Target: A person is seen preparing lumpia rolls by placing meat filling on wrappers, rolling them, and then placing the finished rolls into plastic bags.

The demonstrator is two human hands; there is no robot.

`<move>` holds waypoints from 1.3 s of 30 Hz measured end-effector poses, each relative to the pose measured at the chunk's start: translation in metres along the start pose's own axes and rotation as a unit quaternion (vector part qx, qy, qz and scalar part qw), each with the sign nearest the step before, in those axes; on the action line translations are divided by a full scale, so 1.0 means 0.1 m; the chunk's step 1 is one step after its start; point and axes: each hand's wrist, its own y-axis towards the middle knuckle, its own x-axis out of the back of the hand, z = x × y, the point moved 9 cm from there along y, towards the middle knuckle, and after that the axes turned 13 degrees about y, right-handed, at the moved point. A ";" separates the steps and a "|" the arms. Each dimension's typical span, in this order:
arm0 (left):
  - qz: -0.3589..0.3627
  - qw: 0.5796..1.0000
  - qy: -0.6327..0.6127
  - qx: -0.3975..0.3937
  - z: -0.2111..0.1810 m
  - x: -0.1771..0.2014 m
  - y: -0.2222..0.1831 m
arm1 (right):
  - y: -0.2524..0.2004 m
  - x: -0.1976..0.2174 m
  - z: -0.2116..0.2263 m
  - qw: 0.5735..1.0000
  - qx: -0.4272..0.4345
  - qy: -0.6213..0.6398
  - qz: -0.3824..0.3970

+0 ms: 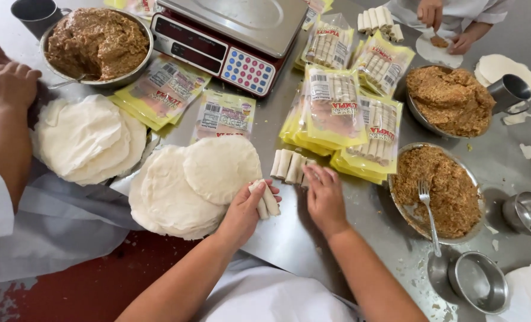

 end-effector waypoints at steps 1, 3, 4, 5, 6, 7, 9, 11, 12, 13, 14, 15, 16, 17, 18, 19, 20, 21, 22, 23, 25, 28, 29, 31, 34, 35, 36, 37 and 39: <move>0.000 1.000 0.001 -0.001 -0.04 0.01 -0.02 | -0.03 -0.02 -0.11 1.000 0.001 0.000 -0.001; 0.011 1.000 0.007 -0.002 -0.13 -0.01 -0.04 | -0.07 -0.21 -0.39 0.994 -0.015 -0.060 0.085; 0.013 1.000 0.007 -0.005 -0.16 -0.01 -0.03 | -0.08 -0.21 -0.45 0.995 -0.012 -0.062 0.082; 0.009 1.000 0.017 -0.004 -0.16 0.00 -0.06 | -0.10 -0.24 -0.48 0.993 0.003 -0.085 0.085; 0.006 1.000 0.026 -0.002 -0.16 0.01 -0.08 | -0.13 -0.27 -0.52 0.990 0.019 -0.109 0.088; 0.003 1.000 0.025 -0.001 -0.19 0.01 -0.09 | -0.15 -0.26 -0.55 0.990 0.019 -0.107 0.091; 0.007 0.999 0.043 -0.022 -0.27 0.00 -0.09 | -0.18 -0.21 -0.60 0.988 0.027 -0.135 0.066; 0.008 0.998 0.058 -0.025 -0.35 -0.04 -0.11 | -0.23 -0.18 -0.67 0.993 0.013 -0.107 0.054; 0.011 0.997 0.072 -0.028 -0.40 -0.07 -0.11 | -0.25 -0.14 -0.71 0.996 -0.002 -0.080 0.040; 0.012 0.997 0.072 -0.030 -0.38 -0.08 -0.07 | -0.21 -0.09 -0.55 0.996 -0.001 -0.081 0.039; 0.021 0.997 0.072 -0.034 -0.37 -0.11 -0.04 | -0.19 0.04 -0.51 0.997 -0.070 0.031 -0.014; 0.028 0.996 0.071 -0.038 -0.36 -0.13 -0.01 | -0.18 0.14 -0.48 0.978 -0.137 0.144 -0.065; 0.026 0.996 0.070 -0.040 -0.37 -0.19 0.00 | -0.13 0.19 -0.31 0.978 -0.135 0.145 -0.064; 0.032 0.996 0.070 -0.044 -0.39 -0.24 0.00 | -0.17 0.17 -0.31 0.905 -0.231 0.344 -0.096; 0.038 0.996 0.071 -0.049 -0.40 -0.30 -0.01 | -0.24 0.08 -0.26 0.782 -0.315 0.523 -0.122; 0.036 0.996 0.071 -0.046 -0.44 -0.34 -0.05 | -0.25 0.10 -0.16 0.781 -0.318 0.524 -0.121; 0.044 0.996 0.070 -0.035 -0.46 -0.40 -0.09 | -0.22 0.16 -0.03 0.805 -0.295 0.500 -0.116; 0.056 0.996 0.070 -0.028 -0.51 -0.48 -0.09 | -0.15 0.23 0.08 0.830 -0.268 0.475 -0.114; 0.058 0.995 0.071 -0.028 -0.52 -0.49 -0.09 | -0.12 0.26 0.20 0.830 -0.268 0.475 -0.116; 0.059 0.995 0.080 -0.022 -0.50 -0.51 -0.09 | -0.08 0.32 0.34 0.850 -0.251 0.449 -0.113; 0.059 0.994 0.086 -0.012 -0.42 -0.52 -0.09 | -0.05 0.40 0.52 0.868 -0.238 0.422 -0.108; 0.062 0.995 0.072 -0.020 -0.40 -0.52 -0.05 | 0.01 0.48 0.60 0.885 -0.213 0.401 -0.102; 0.066 0.996 0.064 -0.019 -0.41 -0.53 -0.05 | 0.00 0.52 0.59 0.889 -0.206 0.393 -0.116; 0.072 0.996 0.055 -0.016 -0.40 -0.55 -0.05 | -0.01 0.54 0.59 0.892 -0.200 0.383 -0.129; 0.075 0.994 0.083 -0.002 -0.35 -0.55 -0.01 | 0.05 0.54 0.68 0.910 -0.161 0.363 -0.119; 0.074 0.994 0.081 0.000 -0.34 -0.55 -0.01 | 0.05 0.54 0.70 0.916 -0.151 0.353 -0.116; 0.073 0.994 0.079 0.003 -0.33 -0.55 -0.01 | 0.05 0.54 0.72 0.921 -0.141 0.344 -0.114; 0.070 0.994 0.078 0.002 -0.34 -0.56 -0.03 | 0.04 0.51 0.71 0.921 -0.140 0.345 -0.113; 0.054 0.997 0.059 -0.001 -0.38 -0.58 -0.08 | 0.03 0.47 0.72 0.930 -0.127 0.330 -0.104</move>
